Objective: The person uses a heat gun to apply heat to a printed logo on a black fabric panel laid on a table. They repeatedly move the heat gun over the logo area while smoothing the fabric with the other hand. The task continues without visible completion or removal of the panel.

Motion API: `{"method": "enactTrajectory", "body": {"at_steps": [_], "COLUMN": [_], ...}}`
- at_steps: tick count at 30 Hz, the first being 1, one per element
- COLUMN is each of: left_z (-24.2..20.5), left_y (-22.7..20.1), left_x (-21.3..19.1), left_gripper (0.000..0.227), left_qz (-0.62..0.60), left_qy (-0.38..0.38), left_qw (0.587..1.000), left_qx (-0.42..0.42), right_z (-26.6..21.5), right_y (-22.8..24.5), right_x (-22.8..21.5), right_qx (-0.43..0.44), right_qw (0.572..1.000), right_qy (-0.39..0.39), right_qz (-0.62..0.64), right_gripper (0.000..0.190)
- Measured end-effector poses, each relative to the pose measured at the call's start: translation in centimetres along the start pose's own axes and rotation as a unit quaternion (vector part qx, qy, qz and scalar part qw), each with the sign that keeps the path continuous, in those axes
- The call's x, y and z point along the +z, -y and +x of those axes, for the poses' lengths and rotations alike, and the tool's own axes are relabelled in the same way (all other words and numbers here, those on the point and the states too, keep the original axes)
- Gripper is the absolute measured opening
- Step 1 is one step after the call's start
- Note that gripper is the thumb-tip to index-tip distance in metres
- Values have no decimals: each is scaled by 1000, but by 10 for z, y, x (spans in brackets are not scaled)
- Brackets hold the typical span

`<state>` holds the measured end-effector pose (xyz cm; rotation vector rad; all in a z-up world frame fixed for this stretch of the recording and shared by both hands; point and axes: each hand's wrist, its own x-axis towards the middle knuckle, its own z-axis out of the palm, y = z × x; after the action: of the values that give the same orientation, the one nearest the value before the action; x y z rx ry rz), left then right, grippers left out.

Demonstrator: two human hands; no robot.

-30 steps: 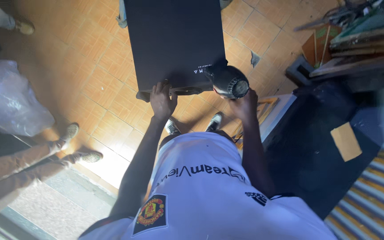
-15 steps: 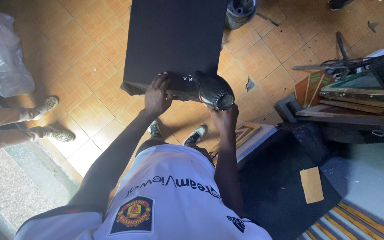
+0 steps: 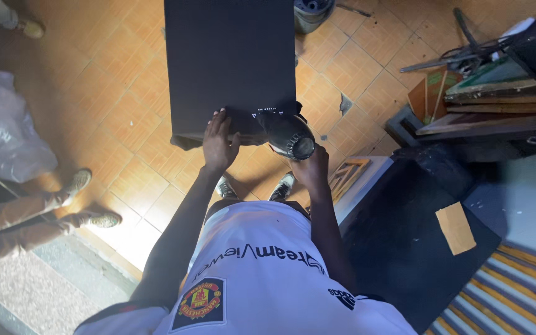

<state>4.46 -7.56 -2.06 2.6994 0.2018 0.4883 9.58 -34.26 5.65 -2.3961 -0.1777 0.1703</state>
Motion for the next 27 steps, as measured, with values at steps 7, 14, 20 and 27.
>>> {"method": "enactTrajectory", "body": {"at_steps": [7,14,20,27], "left_z": [-5,12,7,11], "left_y": [44,79,78,80], "left_x": [-21,-37,-18,-26], "left_gripper": [48,36,18,15], "left_qz": [-7,-29,-139,-188], "left_qy": [-25,-48,0,77], "left_qw": [995,991,986,965], "left_qx": [-100,-119,-91,-166], "right_z": [9,0,3,8], "right_y": [42,89,88,96], "right_x": [-4,7,37,50], "right_qx": [-5,47,41,86], "right_qw": [998,996,996,985], "right_qy": [-33,5,9,76], "right_qz": [-53,-76,-78,-127], "right_gripper": [10,29,27,35]}}
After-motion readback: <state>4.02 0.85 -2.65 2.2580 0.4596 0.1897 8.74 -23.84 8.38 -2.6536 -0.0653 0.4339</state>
